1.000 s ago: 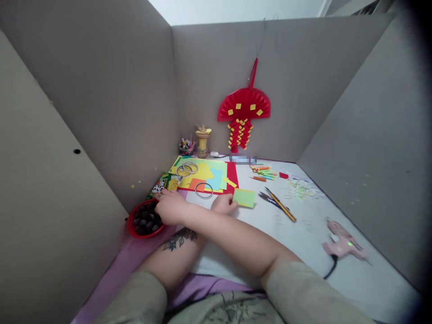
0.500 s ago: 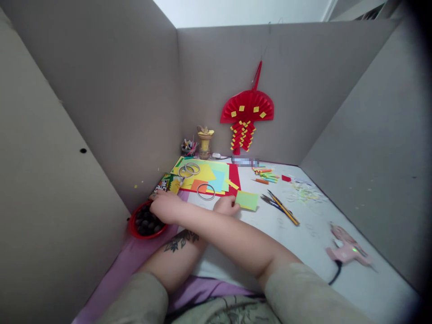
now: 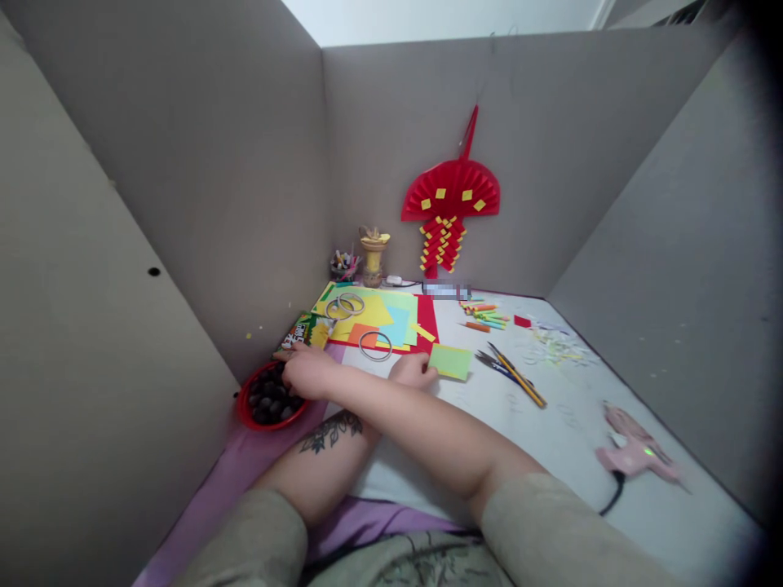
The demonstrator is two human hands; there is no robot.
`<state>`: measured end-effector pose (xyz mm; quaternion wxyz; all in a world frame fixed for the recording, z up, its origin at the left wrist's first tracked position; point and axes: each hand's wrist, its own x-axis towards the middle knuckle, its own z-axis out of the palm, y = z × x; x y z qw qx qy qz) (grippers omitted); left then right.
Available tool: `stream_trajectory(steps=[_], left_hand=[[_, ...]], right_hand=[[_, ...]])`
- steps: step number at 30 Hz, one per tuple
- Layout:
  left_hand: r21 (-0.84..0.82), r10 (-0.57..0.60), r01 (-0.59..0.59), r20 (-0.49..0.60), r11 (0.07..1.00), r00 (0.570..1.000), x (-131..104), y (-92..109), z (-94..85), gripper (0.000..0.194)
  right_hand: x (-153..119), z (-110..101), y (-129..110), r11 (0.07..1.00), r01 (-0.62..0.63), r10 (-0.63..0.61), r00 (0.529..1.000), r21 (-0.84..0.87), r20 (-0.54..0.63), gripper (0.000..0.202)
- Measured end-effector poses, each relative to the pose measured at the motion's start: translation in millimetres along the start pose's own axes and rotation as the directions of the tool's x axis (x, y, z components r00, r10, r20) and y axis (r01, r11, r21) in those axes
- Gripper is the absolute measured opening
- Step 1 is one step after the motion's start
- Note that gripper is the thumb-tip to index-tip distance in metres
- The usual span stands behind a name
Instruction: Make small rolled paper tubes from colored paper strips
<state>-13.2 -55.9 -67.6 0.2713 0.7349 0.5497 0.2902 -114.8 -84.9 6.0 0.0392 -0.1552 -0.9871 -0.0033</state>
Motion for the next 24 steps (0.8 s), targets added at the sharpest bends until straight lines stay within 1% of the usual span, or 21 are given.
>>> stream_trajectory(steps=[2, 5, 15, 19, 24], left_hand=[[0.002, -0.003, 0.003, 0.0, 1.0, 1.0, 0.2, -0.1, 0.2, 0.015], [0.004, -0.001, 0.001, -0.006, 1.0, 1.0, 0.0, 0.4, 0.0, 0.014], [0.008, 0.015, -0.014, -0.01, 1.0, 1.0, 2.0, -3.2, 1.0, 0.014], [-0.001, 0.016, -0.017, -0.014, 1.0, 1.0, 2.2, -5.4, 2.6, 0.015], [-0.023, 0.03, -0.03, 0.003, 0.999, 1.0, 5.3, -9.8, 3.8, 0.014]], right_hand=[[3.0, 2.6, 2.4, 0.999, -0.014, 0.013, 0.999, 0.041, 0.039, 0.022], [5.4, 2.4, 4.2, 0.997, -0.011, 0.005, 0.996, 0.07, 0.085, 0.017], [4.9, -9.4, 6.6, 0.98, 0.16, -0.173, 0.979, 0.119, 0.106, 0.011], [0.9, -16.6, 6.8, 0.967, 0.219, -0.231, 0.969, 0.128, 0.089, 0.011], [-2.5, -24.8, 10.3, 0.955, 0.234, -0.243, 0.97, 0.181, 0.029, 0.01]])
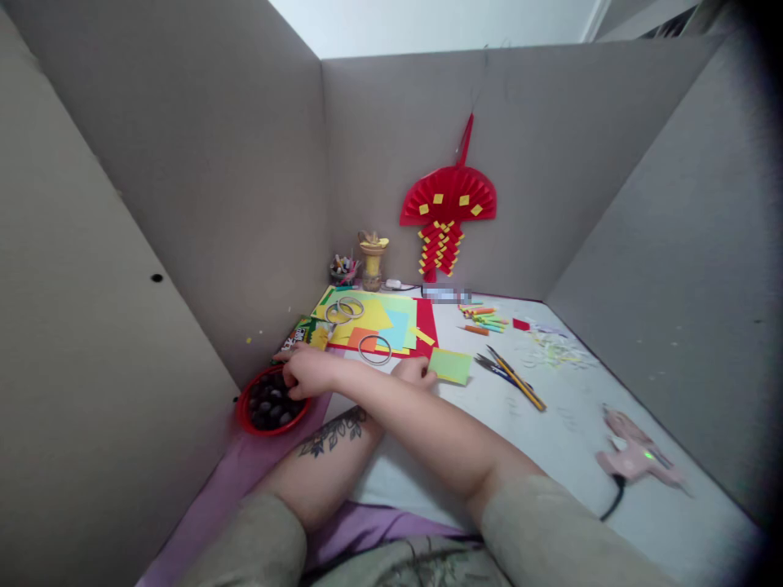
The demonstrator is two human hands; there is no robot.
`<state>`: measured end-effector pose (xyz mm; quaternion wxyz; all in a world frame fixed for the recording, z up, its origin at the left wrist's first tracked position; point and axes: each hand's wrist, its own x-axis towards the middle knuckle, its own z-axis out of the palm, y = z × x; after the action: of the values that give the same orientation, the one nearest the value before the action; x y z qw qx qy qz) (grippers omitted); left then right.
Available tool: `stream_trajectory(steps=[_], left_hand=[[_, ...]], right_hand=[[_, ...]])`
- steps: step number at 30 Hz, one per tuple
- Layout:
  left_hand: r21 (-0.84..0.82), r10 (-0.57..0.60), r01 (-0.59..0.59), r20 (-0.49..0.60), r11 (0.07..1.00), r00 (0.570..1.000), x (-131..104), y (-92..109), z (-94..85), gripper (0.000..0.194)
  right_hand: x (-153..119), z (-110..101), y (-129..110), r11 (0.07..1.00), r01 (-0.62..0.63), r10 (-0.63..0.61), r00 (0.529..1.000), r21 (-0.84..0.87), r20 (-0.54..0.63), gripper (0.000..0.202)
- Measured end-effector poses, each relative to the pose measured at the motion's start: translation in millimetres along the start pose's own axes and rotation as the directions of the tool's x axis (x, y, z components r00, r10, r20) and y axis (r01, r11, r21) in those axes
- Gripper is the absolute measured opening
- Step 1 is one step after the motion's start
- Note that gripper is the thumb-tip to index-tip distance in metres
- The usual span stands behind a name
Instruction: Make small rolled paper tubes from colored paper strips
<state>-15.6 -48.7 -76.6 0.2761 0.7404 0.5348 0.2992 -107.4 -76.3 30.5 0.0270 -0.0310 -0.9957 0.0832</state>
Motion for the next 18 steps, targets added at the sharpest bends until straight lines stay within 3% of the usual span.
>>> stream_trajectory(steps=[7, 10, 15, 18], left_hand=[[-0.043, -0.015, 0.014, -0.012, 0.999, 1.0, 2.8, -8.9, 7.0, 0.019], [-0.077, -0.016, 0.014, -0.032, 0.997, 0.999, 1.1, -7.2, 7.3, 0.02], [-0.157, -0.011, -0.001, -0.079, 0.988, 0.997, -4.3, -0.3, 4.1, 0.015], [-0.238, -0.035, 0.007, -0.115, 0.971, 0.993, -5.4, 0.9, 4.0, 0.015]], right_hand=[[-11.3, -4.9, 15.5, 0.96, -0.082, 0.148, 0.961, 0.268, -0.236, 0.007], [-16.9, -2.2, 12.8, 0.941, -0.058, 0.152, 0.953, 0.335, -0.261, 0.008], [-20.6, 6.0, 2.2, 0.956, 0.038, 0.029, 0.974, 0.291, -0.223, 0.012], [-30.3, 6.2, 5.0, 0.936, -0.013, 0.124, 0.947, 0.352, -0.295, 0.011]])
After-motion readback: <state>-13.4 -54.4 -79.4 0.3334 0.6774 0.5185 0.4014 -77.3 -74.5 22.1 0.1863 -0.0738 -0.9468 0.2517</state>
